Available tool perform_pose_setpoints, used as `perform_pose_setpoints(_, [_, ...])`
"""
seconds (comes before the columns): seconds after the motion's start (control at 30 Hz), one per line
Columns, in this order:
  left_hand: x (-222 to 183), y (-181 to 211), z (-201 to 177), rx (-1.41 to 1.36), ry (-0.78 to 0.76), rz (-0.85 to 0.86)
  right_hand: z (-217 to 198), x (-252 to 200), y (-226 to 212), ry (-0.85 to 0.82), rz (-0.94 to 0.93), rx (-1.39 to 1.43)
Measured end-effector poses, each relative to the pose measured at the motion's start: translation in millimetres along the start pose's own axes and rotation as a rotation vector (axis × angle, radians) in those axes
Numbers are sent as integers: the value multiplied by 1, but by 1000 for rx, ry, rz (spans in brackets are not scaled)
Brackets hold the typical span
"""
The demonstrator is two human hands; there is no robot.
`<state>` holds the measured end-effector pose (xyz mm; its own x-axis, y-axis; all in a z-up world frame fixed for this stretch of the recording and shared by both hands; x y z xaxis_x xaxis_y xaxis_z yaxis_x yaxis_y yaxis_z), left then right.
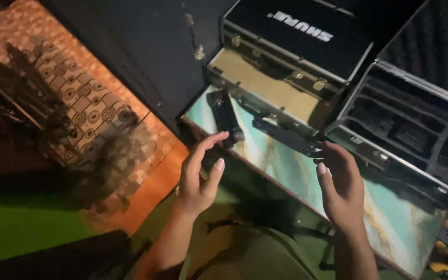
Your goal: The person places audio transmitters, cables, and antenna rods into the foam cutouts of a hard equipment case.
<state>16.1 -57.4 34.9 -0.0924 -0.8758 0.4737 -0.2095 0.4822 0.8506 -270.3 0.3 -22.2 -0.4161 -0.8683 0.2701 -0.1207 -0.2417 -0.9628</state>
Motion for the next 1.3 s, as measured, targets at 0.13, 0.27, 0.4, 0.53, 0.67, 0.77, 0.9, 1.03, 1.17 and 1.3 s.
perform_pose_setpoints(0.13, [-16, -2, -25, -69, 27, -79, 19, -23, -2, 9, 41, 5])
perform_pose_setpoints(0.27, [-24, -10, -31, -146, 27, -121, 25, -39, -1, 18, 90, 10])
perform_pose_setpoints(0.4, [-23, -14, -27, -106, 22, -101, 19, -41, 0, 34, 71, -4])
perform_pose_setpoints(0.53, [-13, -14, -14, -37, 22, -40, 11, -29, 6, 26, 61, 1])
perform_pose_setpoints(0.67, [4, -14, 5, 64, 26, 34, -3, -16, 16, 45, 93, -34])
perform_pose_setpoints(0.77, [15, -22, 26, 90, 22, 18, -12, -5, 27, 51, 96, -13])
perform_pose_setpoints(0.9, [33, -30, 57, 102, 23, 84, -26, 15, 45, 65, 146, -56])
perform_pose_setpoints(1.03, [44, -41, 90, 15, -27, 53, -38, 28, 51, 69, 111, -109])
perform_pose_setpoints(1.17, [58, -50, 121, 4, -105, 63, -50, 38, 57, 90, 138, -169])
perform_pose_setpoints(1.3, [78, -65, 151, 22, -200, 93, -60, 45, 70, 158, 143, -162])
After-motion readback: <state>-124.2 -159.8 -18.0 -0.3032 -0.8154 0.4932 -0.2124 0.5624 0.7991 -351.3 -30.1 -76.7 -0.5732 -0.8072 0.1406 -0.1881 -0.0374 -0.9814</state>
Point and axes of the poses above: each hand's wrist, its own x-axis towards the middle knuckle, its own z-axis out of the palm, y = z × x, the point moved 8 cm from there along x, towards the middle knuckle, and after that the axes turned 9 degrees about y, right-handed, at the moved point
